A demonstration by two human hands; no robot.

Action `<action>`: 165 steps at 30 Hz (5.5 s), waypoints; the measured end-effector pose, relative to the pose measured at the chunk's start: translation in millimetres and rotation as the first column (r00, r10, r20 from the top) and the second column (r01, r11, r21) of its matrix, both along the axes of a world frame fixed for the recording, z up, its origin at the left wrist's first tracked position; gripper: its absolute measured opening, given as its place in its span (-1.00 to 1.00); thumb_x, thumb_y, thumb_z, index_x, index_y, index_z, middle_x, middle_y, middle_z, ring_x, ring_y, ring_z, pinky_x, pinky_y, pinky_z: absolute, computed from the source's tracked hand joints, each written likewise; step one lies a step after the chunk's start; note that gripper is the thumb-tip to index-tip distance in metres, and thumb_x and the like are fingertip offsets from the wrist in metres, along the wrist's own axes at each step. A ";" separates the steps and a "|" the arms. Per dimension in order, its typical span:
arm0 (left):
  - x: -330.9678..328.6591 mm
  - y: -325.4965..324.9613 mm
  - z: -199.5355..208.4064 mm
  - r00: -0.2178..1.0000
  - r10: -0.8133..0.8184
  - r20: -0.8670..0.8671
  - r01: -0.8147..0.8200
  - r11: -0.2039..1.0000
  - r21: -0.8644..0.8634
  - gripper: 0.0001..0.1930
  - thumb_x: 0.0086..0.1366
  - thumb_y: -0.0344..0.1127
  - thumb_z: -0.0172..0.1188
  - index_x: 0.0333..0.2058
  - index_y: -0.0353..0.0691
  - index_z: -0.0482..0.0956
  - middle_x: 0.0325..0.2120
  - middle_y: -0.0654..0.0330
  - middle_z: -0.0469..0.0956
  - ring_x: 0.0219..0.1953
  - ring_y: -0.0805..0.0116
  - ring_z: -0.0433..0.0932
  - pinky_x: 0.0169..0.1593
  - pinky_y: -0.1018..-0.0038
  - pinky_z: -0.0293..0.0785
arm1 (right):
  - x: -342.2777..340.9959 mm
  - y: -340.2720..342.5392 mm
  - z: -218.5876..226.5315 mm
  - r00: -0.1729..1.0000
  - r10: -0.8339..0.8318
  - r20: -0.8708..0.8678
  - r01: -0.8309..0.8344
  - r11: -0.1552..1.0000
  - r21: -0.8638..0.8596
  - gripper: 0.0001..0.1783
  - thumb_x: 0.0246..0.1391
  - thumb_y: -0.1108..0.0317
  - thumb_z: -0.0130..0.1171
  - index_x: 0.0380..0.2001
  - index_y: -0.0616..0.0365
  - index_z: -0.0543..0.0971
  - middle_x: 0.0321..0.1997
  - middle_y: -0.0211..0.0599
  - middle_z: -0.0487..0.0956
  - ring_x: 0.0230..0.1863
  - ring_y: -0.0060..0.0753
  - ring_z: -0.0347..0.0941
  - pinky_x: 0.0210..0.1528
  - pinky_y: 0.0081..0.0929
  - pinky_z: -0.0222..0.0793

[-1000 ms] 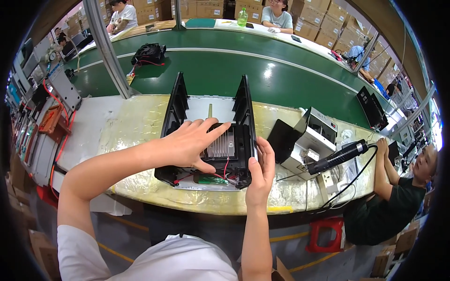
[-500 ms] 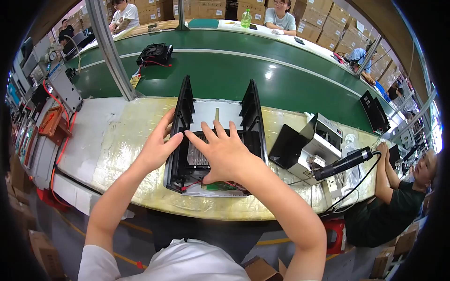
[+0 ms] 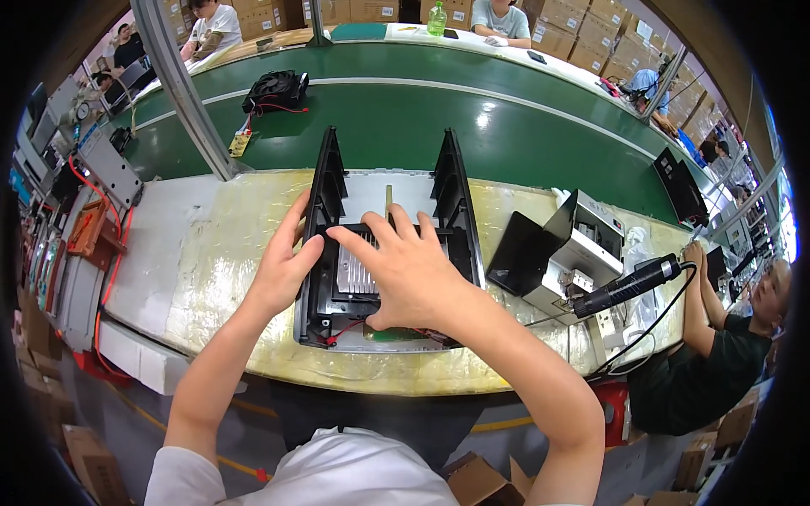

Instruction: Assembling a cooling fan unit into a plastic housing using an electric screwdriver.

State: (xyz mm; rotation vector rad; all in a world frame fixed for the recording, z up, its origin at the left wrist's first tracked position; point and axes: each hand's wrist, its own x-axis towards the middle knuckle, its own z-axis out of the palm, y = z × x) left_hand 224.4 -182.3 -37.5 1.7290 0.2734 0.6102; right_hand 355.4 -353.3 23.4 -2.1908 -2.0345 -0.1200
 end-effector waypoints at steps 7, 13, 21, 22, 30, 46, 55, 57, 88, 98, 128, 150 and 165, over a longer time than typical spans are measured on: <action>-8.3 -2.1 1.9 1.000 0.006 -0.010 -0.007 0.998 -0.063 -0.34 0.41 -0.37 0.06 0.41 -0.36 0.05 0.29 -0.01 0.31 0.26 0.20 0.33 0.28 0.34 0.29 | -13.4 6.8 -14.7 0.992 -0.011 0.125 0.014 1.000 -0.021 0.31 -0.54 -0.02 0.62 0.39 -0.07 0.21 0.25 0.00 0.29 0.32 0.26 0.18 0.25 0.21 0.20; -26.8 -0.4 -10.8 0.999 0.048 0.027 -0.046 0.997 -0.060 -0.29 0.49 -0.06 0.02 0.43 -0.33 0.02 0.35 0.00 0.24 0.38 0.20 0.22 0.38 0.36 0.12 | 1.5 -11.3 4.5 0.977 0.052 -0.208 -0.004 0.975 0.223 0.11 -0.23 0.01 0.53 0.38 0.08 0.22 0.29 0.02 0.31 0.35 0.21 0.19 0.36 0.13 0.11; -96.3 -54.2 -35.6 0.992 -0.123 0.036 0.124 0.992 -0.002 -0.12 0.49 0.06 -0.07 0.40 -0.61 -0.19 0.39 -0.18 0.09 0.41 0.18 0.13 0.42 0.36 -0.01 | -43.5 -85.1 -76.8 0.340 0.172 -0.925 0.667 0.649 0.366 -0.21 0.34 0.21 0.00 0.45 0.41 -0.02 0.49 -0.03 0.14 0.50 -0.26 0.02 0.48 -0.36 -0.13; -95.1 -49.6 -39.2 0.991 -0.126 0.052 0.126 0.992 -0.008 -0.13 0.49 0.04 -0.05 0.40 -0.60 -0.19 0.38 -0.17 0.10 0.40 0.19 0.14 0.41 0.36 -0.01 | -47.8 -80.8 -73.9 0.254 0.242 -0.936 0.673 0.651 0.351 -0.21 0.36 0.18 -0.04 0.45 0.41 -0.03 0.49 -0.05 0.15 0.49 -0.30 0.03 0.48 -0.43 -0.15; -93.6 -40.7 -54.0 0.987 -0.129 0.093 0.129 0.992 0.009 -0.17 0.44 -0.16 0.10 0.41 -0.54 -0.15 0.40 -0.15 0.10 0.38 0.18 0.20 0.34 0.32 0.20 | -48.9 -77.0 -90.2 0.281 0.238 -0.930 0.723 0.585 0.368 -0.28 0.38 0.20 -0.12 0.41 0.50 0.06 0.45 0.03 0.21 0.49 -0.21 0.08 0.49 -0.38 -0.15; 111.5 4.3 -114.7 0.990 0.132 0.059 -0.111 0.956 -0.271 -0.70 0.41 -0.38 0.09 0.06 -0.32 0.51 -0.24 0.22 0.59 -0.27 0.49 0.54 -0.15 0.53 0.49 | 58.8 53.9 -138.6 0.242 0.197 -0.950 0.745 0.590 0.311 -0.83 0.38 0.41 -0.04 -0.25 0.18 0.53 -0.61 -0.52 0.40 -0.65 -0.71 0.25 -0.60 -0.68 0.15; 99.3 -0.2 -109.7 0.995 0.061 0.074 -0.044 0.977 -0.210 -0.82 0.30 -0.54 -0.04 -0.20 -0.27 0.53 -0.44 0.39 0.45 -0.42 0.66 0.39 -0.35 0.66 0.31 | 55.8 60.1 -170.4 0.368 0.078 -0.926 0.596 0.746 0.299 -0.84 0.28 0.53 0.00 -0.35 0.20 0.57 -0.55 -0.52 0.46 -0.57 -0.77 0.28 -0.54 -0.71 0.15; 100.1 1.1 -109.9 0.997 0.039 0.066 -0.023 0.972 -0.236 -0.81 0.31 -0.54 -0.05 -0.18 -0.27 0.52 -0.44 0.39 0.45 -0.41 0.66 0.39 -0.34 0.67 0.31 | 52.7 57.4 -159.0 0.307 0.084 -0.948 0.600 0.756 0.261 -0.86 0.28 0.52 0.02 -0.33 0.20 0.57 -0.54 -0.51 0.48 -0.57 -0.76 0.30 -0.54 -0.70 0.17; 63.5 28.7 -128.3 0.999 0.018 0.028 -0.008 0.942 -0.335 -0.83 0.36 -0.56 -0.10 -0.14 -0.24 0.42 -0.30 0.22 0.49 -0.28 0.51 0.47 -0.20 0.57 0.44 | -1.2 78.1 -156.2 -0.001 0.118 -0.993 0.590 0.802 0.095 -0.82 0.31 0.34 0.16 -0.11 0.20 0.55 -0.32 -0.44 0.59 -0.40 -0.69 0.48 -0.38 -0.68 0.40; 48.8 44.9 -115.0 0.992 0.087 0.093 -0.057 0.957 -0.283 -0.94 0.49 -0.43 -0.02 -0.11 -0.18 0.34 -0.45 0.31 0.46 -0.54 0.64 0.39 -0.51 0.68 0.28 | -13.9 101.2 -155.4 -0.137 0.197 -0.971 0.570 0.817 0.085 -0.75 0.35 0.26 0.13 -0.06 0.20 0.56 -0.37 -0.49 0.55 -0.40 -0.71 0.43 -0.37 -0.68 0.36; 39.8 43.6 -89.0 0.965 -0.192 0.179 0.262 0.718 -0.645 -0.85 0.46 -0.26 0.13 -0.17 -0.20 0.44 -0.49 0.23 0.50 -0.50 0.43 0.49 -0.38 0.51 0.48 | 1.5 95.1 -148.8 -0.202 0.284 -0.937 0.459 0.873 0.165 -0.83 0.30 0.34 0.19 -0.24 0.26 0.57 -0.47 -0.43 0.55 -0.51 -0.66 0.42 -0.45 -0.66 0.33; 38.4 39.2 -89.9 0.959 -0.174 0.222 0.279 0.704 -0.653 -0.83 0.44 -0.24 0.16 -0.17 -0.19 0.46 -0.46 0.23 0.53 -0.49 0.42 0.50 -0.39 0.49 0.48 | 1.2 86.7 -138.5 -0.263 0.273 -0.925 0.430 0.892 0.140 -0.83 0.26 0.33 0.25 -0.24 0.23 0.59 -0.45 -0.46 0.56 -0.46 -0.69 0.45 -0.39 -0.68 0.36; 40.6 32.7 -92.5 0.978 0.177 0.115 -0.153 0.970 -0.192 -0.96 0.36 -0.50 0.20 -0.26 -0.27 0.51 -0.40 0.31 0.53 -0.39 0.61 0.48 -0.30 0.67 0.41 | -10.8 88.7 -136.5 -0.117 0.133 -0.984 0.584 0.811 0.041 -0.80 0.30 0.34 0.16 -0.18 0.28 0.60 -0.41 -0.41 0.60 -0.45 -0.67 0.49 -0.43 -0.63 0.48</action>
